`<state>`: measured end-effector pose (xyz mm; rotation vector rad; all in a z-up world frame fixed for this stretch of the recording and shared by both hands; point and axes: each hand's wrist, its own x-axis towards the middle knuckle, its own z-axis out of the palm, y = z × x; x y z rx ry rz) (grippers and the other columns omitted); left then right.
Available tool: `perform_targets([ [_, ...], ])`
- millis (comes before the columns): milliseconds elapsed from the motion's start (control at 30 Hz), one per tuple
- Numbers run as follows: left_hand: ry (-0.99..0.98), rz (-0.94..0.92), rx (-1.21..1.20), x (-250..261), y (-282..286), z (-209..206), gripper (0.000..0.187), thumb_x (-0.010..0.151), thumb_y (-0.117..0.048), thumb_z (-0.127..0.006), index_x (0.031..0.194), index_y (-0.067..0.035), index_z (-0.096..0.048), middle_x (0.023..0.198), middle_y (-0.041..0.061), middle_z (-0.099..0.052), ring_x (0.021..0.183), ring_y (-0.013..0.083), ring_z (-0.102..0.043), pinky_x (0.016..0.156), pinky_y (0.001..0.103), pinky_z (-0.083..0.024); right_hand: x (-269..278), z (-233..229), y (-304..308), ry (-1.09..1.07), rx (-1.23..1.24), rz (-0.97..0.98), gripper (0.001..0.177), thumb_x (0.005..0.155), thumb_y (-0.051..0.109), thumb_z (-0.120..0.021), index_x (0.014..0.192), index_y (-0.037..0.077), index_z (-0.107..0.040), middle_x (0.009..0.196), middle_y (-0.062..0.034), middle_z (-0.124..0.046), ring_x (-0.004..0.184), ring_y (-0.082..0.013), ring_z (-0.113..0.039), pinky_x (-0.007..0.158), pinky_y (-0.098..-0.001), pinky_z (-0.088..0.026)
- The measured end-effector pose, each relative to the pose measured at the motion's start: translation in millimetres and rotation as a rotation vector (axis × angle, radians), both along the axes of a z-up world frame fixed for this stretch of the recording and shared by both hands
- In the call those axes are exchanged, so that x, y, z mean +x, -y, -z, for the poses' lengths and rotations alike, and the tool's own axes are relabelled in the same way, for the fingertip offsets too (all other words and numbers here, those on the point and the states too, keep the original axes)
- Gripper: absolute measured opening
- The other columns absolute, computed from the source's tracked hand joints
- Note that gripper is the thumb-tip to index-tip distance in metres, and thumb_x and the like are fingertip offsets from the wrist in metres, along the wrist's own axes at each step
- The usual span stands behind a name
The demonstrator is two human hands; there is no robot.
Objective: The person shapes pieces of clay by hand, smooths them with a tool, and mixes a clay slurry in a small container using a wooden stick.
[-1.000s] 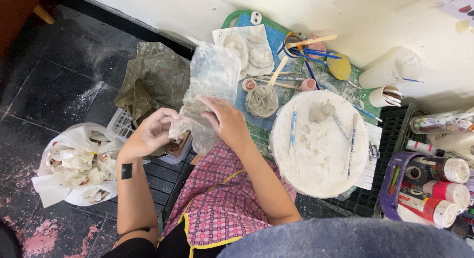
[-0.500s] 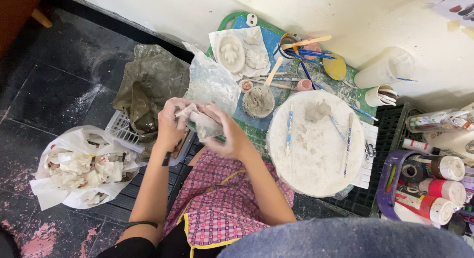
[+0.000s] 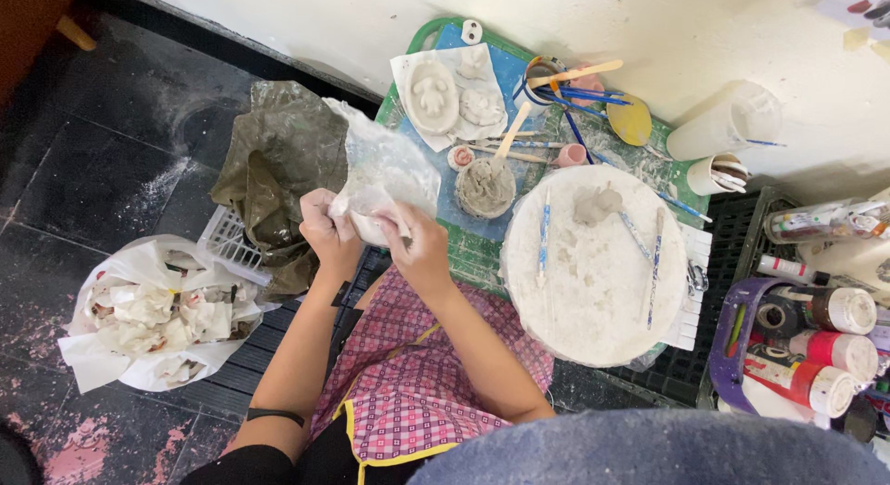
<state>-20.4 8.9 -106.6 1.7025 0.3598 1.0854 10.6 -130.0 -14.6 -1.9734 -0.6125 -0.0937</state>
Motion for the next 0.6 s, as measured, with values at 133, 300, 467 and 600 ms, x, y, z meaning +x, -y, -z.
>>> perform_targets([
  [133,-0.218,0.146,-0.177,-4.8,-9.8,-27.8,0.015,0.094,-0.009,-0.067,0.102,-0.001,-0.057,0.080,0.008,-0.062,0.071,0.0118,-0.051,0.064,0.029,-0.044,-3.5,-6.4,3.7,-0.105,0.149,0.071,0.046,0.086,0.017,-0.079,0.127,0.005,-0.060,0.112,-0.0144,-0.071,0.098,-0.0291,-0.073,0.085,-0.0368,-0.056],
  [300,-0.197,0.026,0.413,-5.4,-17.8,-78.5,0.017,0.088,-0.003,-0.072,0.094,-0.003,-0.057,0.112,0.023,-0.065,0.104,0.0212,-0.057,0.089,0.039,-0.047,-2.9,-4.9,14.2,0.298,-0.043,0.172,0.034,0.088,0.018,-0.083,0.117,0.012,-0.065,0.125,-0.0137,-0.067,0.119,-0.0317,-0.061,0.106,-0.0404,-0.048],
  [467,-0.171,0.411,-0.253,4.7,-18.4,-64.5,0.008,0.105,-0.008,-0.059,0.104,-0.003,-0.053,0.112,0.006,-0.067,0.098,0.0080,-0.059,0.086,0.026,-0.050,-7.7,-17.6,15.7,0.262,0.100,0.139,0.059,0.078,0.018,-0.082,0.125,0.000,-0.051,0.142,-0.0288,-0.045,0.132,-0.0431,-0.047,0.111,-0.0479,-0.038],
  [600,-0.266,0.208,-0.223,5.1,-12.0,-42.1,0.009,0.102,-0.004,-0.061,0.104,-0.002,-0.053,0.083,0.006,-0.063,0.076,0.0093,-0.052,0.067,0.025,-0.045,-8.8,2.4,12.4,-0.012,0.141,0.027,0.053,0.079,0.019,-0.085,0.118,0.001,-0.053,0.125,-0.0196,-0.062,0.116,-0.0296,-0.063,0.101,-0.0380,-0.049],
])
